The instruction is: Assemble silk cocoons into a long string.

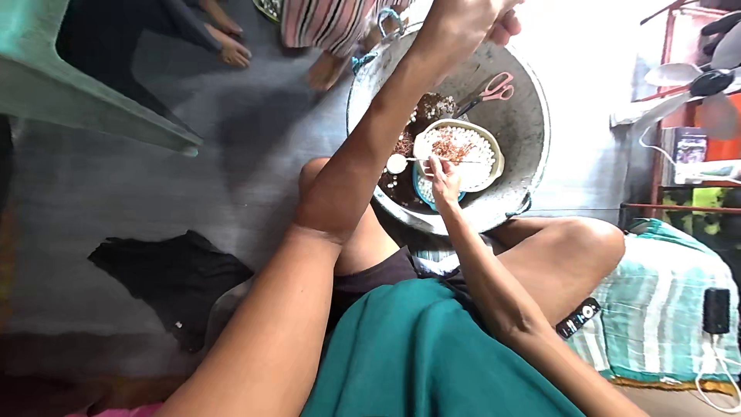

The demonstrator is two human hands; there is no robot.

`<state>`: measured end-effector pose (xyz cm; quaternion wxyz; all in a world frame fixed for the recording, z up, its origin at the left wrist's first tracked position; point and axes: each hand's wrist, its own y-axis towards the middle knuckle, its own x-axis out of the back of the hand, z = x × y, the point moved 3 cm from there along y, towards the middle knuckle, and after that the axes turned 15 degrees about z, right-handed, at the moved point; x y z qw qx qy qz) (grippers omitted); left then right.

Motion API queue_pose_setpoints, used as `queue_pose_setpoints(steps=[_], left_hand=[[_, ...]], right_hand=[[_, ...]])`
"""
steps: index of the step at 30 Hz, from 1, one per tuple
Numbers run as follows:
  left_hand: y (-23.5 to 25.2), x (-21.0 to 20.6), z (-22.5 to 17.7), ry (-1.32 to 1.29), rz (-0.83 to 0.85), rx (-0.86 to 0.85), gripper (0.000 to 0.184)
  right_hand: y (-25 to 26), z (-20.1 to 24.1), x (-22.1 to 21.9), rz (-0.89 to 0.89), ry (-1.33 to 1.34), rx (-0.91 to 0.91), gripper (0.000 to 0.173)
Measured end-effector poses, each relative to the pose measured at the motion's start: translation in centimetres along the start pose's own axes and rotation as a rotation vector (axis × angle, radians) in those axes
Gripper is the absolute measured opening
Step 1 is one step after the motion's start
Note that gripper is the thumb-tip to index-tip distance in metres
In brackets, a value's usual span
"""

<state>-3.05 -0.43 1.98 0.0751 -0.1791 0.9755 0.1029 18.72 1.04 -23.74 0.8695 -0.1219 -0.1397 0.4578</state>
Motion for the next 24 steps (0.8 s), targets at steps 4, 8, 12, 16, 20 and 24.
queue_pose_setpoints(steps=[4, 8, 12, 16, 20, 24], left_hand=[[0.0, -0.2, 0.2, 0.108, 0.082, -0.041, 0.015], [-0.2, -0.8, 0.5, 0.257, 0.107, -0.037, 0.011], [-0.2, -1.8, 0.9, 0.353, 0.165, -0.036, 0.01], [-0.2, -2.7, 1.1, 0.382, 0.21, -0.027, 0.011], [-0.2, -3.0, 1.4, 0.406, 0.229, -0.025, 0.011], [-0.2, -3.0, 1.5, 0.419, 0.225, -0.035, 0.009]], right_hand=[[-2.9, 4.4, 5.6, -0.139, 0.456, -0.005, 0.029], [-5.6, 11.1, 12.1, -0.114, 0.581, 0.228, 0.029], [-8.0, 18.5, 16.0, -0.057, 0.394, 0.463, 0.031], [-6.1, 23.3, 17.5, -0.129, 0.324, 0.623, 0.029], [-5.1, 24.9, 17.6, -0.111, 0.292, 0.655, 0.025], [-4.6, 24.9, 17.1, -0.116, 0.263, 0.629, 0.024]])
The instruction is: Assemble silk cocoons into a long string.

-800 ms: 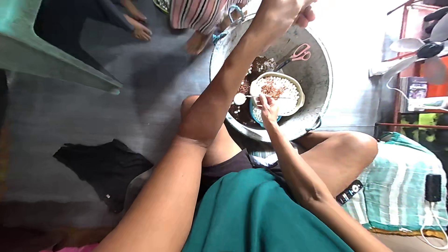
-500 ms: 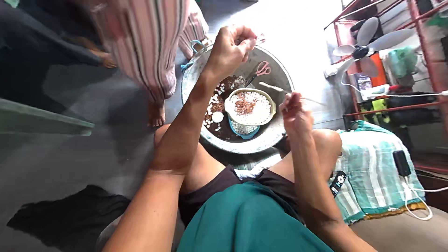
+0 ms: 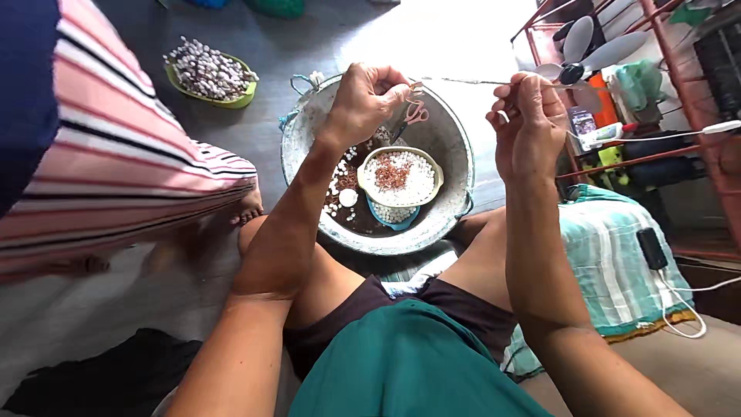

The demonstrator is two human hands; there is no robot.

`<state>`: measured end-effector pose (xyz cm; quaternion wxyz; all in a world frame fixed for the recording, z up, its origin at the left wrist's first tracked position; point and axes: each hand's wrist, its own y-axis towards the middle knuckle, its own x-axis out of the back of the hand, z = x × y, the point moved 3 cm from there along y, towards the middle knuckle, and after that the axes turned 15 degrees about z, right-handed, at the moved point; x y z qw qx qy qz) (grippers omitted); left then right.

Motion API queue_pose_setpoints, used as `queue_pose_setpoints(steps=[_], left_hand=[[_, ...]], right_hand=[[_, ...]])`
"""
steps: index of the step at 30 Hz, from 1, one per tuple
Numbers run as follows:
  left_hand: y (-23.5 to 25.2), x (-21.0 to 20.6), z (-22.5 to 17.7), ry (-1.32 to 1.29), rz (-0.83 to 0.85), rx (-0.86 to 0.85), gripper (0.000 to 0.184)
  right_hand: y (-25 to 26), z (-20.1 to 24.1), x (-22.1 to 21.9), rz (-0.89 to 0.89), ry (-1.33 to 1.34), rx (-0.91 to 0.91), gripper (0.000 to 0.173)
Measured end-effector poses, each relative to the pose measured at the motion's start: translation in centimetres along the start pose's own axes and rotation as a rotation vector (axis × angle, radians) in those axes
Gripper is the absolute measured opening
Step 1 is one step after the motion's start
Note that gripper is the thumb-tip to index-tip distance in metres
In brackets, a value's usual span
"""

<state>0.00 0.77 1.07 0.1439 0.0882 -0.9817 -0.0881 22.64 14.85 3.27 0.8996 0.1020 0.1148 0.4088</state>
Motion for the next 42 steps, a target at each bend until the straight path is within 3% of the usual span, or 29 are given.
queue_pose_setpoints(steps=[42], left_hand=[[-0.3, -0.1, -0.6, 0.051, 0.011, -0.011, 0.009]], right_hand=[[-0.3, 0.6, -0.3, 0.032, -0.138, 0.066, 0.022]])
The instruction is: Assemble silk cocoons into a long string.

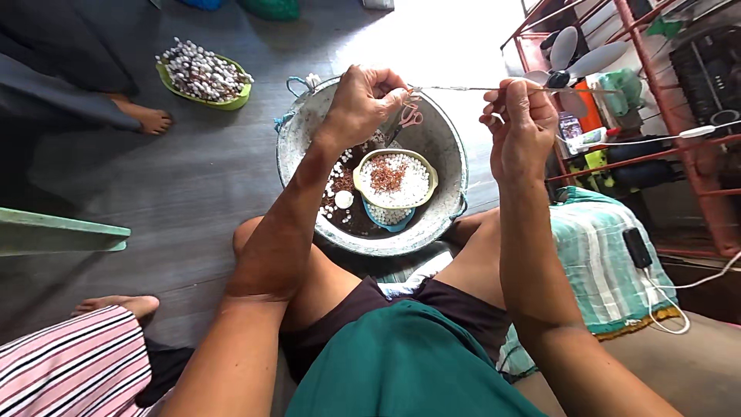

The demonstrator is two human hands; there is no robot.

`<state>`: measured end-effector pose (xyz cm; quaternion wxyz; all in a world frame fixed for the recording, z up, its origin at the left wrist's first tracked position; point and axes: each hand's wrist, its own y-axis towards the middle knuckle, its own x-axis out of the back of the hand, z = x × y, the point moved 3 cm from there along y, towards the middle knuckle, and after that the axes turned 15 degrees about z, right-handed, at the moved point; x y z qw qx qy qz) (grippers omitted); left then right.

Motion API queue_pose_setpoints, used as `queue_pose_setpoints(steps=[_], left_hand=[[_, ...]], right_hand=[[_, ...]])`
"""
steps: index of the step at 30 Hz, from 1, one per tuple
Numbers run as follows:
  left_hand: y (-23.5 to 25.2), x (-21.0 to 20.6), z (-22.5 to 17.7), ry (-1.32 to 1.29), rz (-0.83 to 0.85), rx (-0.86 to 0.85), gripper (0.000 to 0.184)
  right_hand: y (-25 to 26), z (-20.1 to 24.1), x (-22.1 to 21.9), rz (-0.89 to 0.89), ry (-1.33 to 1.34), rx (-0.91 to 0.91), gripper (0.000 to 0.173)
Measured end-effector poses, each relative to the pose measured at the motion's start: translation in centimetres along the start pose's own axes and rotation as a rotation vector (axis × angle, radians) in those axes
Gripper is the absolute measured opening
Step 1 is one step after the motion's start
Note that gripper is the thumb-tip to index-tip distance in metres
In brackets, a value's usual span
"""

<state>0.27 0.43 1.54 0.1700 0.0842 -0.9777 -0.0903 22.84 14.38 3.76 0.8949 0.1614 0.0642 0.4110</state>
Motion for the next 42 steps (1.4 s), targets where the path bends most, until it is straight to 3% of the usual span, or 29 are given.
queue_pose_setpoints(steps=[42], left_hand=[[-0.25, -0.04, -0.11, 0.001, 0.027, -0.021, 0.008]], right_hand=[[-0.82, 0.51, -0.15, -0.032, 0.013, -0.011, 0.023]])
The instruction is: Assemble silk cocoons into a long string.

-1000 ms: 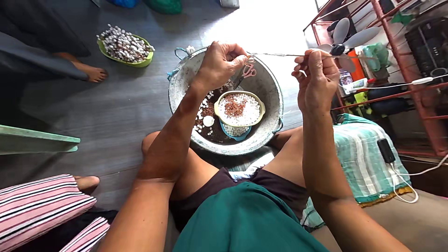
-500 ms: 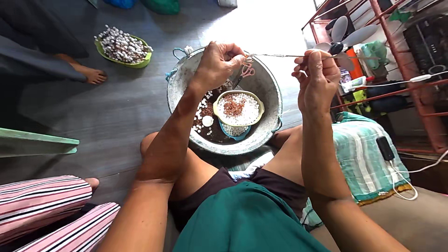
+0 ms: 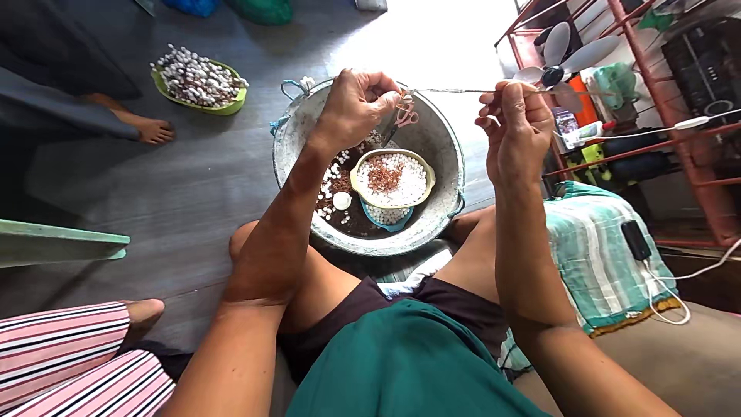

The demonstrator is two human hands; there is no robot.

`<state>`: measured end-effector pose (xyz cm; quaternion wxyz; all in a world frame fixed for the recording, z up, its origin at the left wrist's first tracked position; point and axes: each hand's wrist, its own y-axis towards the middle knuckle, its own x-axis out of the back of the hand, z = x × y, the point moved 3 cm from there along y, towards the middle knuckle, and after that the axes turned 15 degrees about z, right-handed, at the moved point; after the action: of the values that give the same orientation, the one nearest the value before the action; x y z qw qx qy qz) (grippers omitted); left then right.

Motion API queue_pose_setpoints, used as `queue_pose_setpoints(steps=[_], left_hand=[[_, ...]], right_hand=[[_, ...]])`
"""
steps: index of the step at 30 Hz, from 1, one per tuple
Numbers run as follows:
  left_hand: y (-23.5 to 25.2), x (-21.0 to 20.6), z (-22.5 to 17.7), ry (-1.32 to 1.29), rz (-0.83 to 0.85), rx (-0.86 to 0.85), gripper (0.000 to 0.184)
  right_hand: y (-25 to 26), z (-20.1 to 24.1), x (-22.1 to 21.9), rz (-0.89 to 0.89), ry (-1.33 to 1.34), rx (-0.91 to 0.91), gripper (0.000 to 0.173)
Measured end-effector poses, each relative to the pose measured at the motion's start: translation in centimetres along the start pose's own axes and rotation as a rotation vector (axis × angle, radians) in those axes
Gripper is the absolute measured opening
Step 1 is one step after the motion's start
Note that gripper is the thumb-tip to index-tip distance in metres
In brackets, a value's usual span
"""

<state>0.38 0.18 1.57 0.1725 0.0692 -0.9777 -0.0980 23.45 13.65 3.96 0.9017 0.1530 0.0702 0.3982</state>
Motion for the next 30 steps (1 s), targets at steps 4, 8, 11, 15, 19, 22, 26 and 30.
queue_pose_setpoints(steps=[4, 8, 11, 15, 19, 22, 26, 30], left_hand=[[-0.1, 0.0, -0.1, 0.01, 0.0, -0.009, 0.009], [-0.1, 0.0, -0.1, 0.009, 0.012, 0.003, 0.01], [-0.1, 0.0, 0.0, 0.009, 0.01, 0.003, 0.009], [-0.1, -0.1, 0.0, 0.007, 0.016, 0.014, 0.009], [-0.1, -0.2, 0.0, 0.03, 0.005, 0.034, 0.009], [-0.1, -0.1, 0.0, 0.062, 0.007, 0.046, 0.009], [0.0, -0.3, 0.1, 0.073, 0.013, 0.049, 0.008], [-0.2, -0.1, 0.1, 0.098, 0.013, 0.041, 0.008]], right_hand=[[0.0, 0.2, 0.2, 0.006, 0.0, 0.011, 0.022], [-0.1, -0.1, 0.1, 0.008, 0.003, 0.007, 0.023], [-0.2, 0.3, 0.3, 0.008, 0.002, 0.028, 0.022], [-0.1, -0.1, 0.1, 0.019, -0.049, 0.034, 0.021], [-0.3, 0.4, 0.4, -0.009, -0.051, 0.062, 0.021], [-0.3, 0.6, 0.0, 0.023, -0.103, 0.076, 0.021], [-0.3, 0.8, 0.3, 0.03, -0.186, 0.123, 0.021], [-0.7, 1.9, -0.1, 0.043, -0.193, 0.123, 0.02]])
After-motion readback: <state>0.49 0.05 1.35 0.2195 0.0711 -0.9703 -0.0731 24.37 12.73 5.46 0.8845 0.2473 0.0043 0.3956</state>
